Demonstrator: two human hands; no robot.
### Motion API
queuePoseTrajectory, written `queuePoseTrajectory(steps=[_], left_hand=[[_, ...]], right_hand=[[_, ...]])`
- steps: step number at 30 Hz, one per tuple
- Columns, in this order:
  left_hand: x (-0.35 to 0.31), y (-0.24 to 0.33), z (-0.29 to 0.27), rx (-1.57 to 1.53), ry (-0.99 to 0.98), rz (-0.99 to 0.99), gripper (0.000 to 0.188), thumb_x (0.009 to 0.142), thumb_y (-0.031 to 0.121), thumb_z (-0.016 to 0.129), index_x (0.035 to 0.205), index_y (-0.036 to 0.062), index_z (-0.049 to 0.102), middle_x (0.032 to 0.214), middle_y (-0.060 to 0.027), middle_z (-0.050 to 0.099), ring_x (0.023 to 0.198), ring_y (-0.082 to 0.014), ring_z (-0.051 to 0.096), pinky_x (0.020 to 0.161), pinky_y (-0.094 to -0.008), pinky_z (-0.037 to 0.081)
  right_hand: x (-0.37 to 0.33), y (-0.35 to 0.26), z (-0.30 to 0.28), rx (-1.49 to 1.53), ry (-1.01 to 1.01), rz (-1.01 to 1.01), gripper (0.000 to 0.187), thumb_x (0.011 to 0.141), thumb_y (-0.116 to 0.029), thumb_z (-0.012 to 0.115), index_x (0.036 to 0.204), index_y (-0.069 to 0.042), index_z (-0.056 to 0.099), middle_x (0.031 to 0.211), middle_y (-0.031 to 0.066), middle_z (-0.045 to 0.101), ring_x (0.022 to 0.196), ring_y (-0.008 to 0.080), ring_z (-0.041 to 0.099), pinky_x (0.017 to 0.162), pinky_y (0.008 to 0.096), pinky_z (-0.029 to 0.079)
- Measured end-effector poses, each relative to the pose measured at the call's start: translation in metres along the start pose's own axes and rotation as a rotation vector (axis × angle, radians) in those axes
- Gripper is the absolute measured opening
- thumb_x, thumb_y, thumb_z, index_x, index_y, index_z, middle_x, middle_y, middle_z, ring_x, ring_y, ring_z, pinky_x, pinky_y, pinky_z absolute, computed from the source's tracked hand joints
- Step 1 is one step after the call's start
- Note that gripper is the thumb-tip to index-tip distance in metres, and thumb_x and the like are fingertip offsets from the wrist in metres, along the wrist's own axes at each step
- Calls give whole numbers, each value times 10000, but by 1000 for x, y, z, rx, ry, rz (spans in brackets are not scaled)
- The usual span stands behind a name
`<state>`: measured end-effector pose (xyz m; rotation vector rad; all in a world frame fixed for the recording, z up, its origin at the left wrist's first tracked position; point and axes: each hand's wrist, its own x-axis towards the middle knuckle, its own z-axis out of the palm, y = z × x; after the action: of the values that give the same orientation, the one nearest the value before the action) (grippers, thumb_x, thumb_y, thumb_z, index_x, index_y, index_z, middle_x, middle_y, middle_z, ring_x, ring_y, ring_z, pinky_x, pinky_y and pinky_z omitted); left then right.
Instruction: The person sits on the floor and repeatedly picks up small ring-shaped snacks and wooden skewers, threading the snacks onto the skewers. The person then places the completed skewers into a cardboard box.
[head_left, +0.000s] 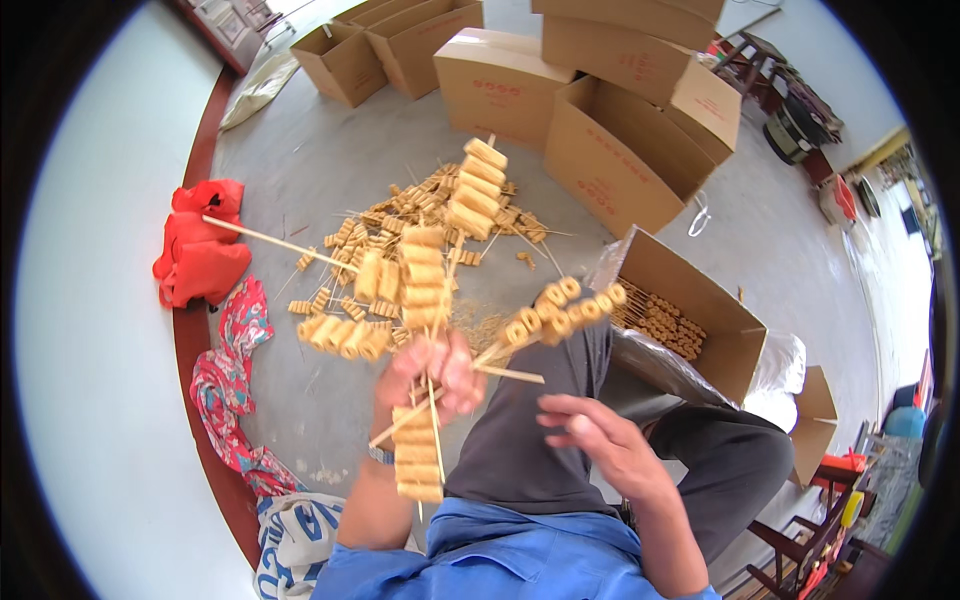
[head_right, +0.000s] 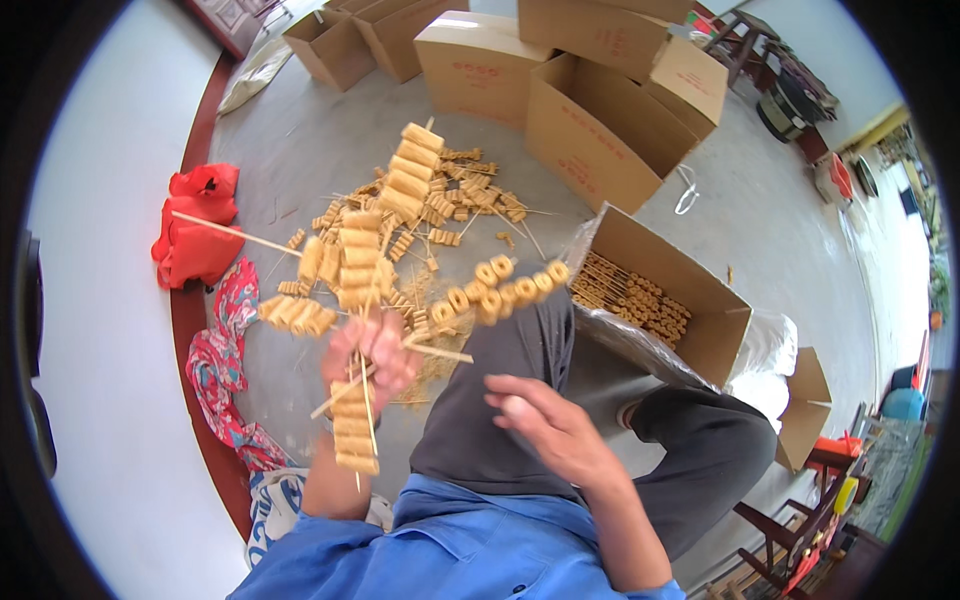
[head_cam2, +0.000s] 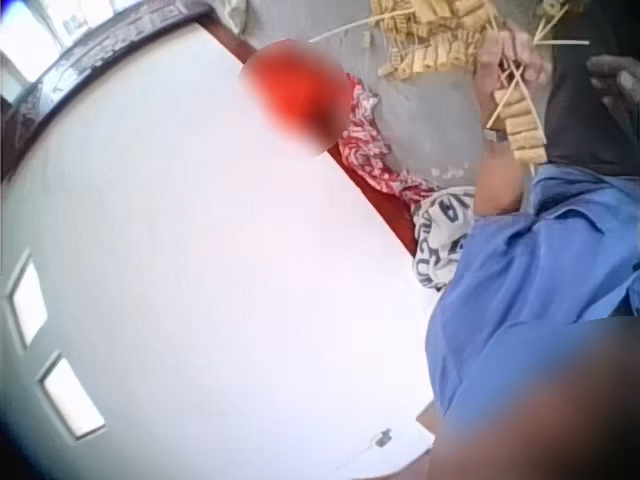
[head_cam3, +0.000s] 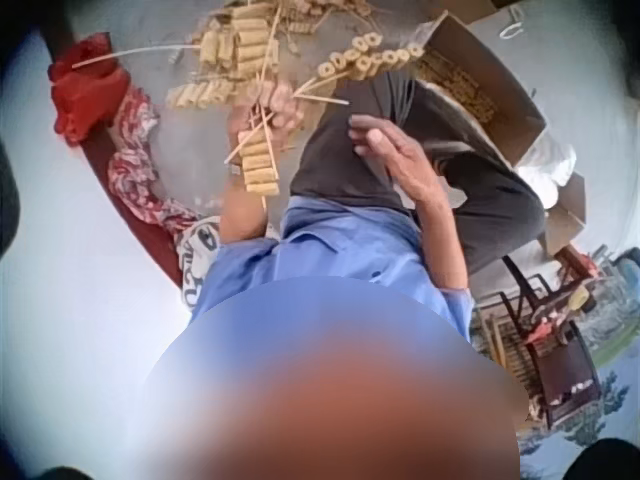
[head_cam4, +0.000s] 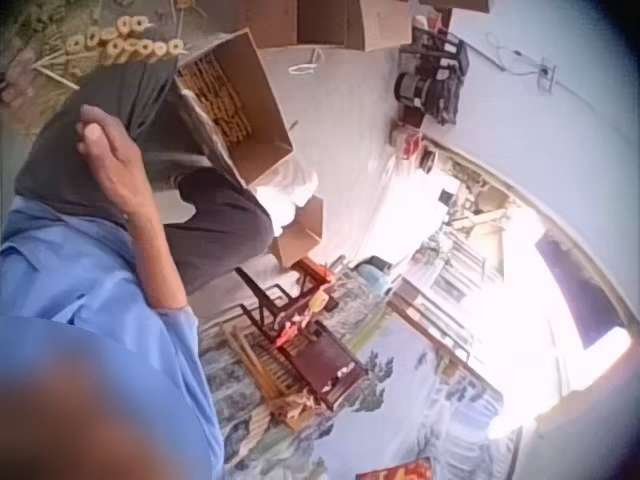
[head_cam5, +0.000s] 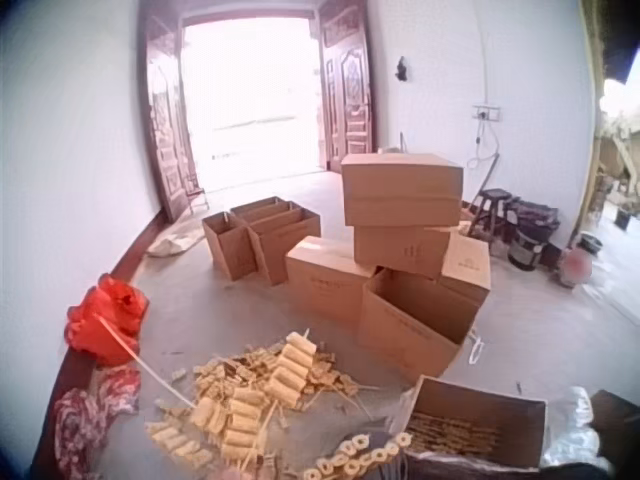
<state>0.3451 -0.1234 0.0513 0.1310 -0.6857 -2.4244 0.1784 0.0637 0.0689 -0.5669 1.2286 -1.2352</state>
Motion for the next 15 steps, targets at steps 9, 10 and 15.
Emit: queuePoseTrajectory(steps=[9,10,15], left_hand=[[-27,-46,17,-124,-9,-196,335,1018,293,460,763,79,426,799,-62,525,496,-126,451,458,-294,424],[-28,-48,16,-124,-7,-204,335,1015,288,465,759,75,427,801,-68,529,493,-132,457,453,-297,428],[-32,-49,21,23,-1,-379,375,959,323,558,721,52,455,845,-116,552,598,-207,528,540,-336,452]], right_hand=[[11,21,1,621,-388,-97,619,995,-285,543,1472,28,303,1469,147,394,1379,240,386,1153,415,312],[10,24,-2,614,-399,-98,676,962,-324,598,1471,16,312,1456,134,411,1374,239,396,1149,423,317],[11,20,5,564,-153,-52,502,997,-330,574,1356,4,462,1215,83,593,1166,198,561,1041,384,427]])
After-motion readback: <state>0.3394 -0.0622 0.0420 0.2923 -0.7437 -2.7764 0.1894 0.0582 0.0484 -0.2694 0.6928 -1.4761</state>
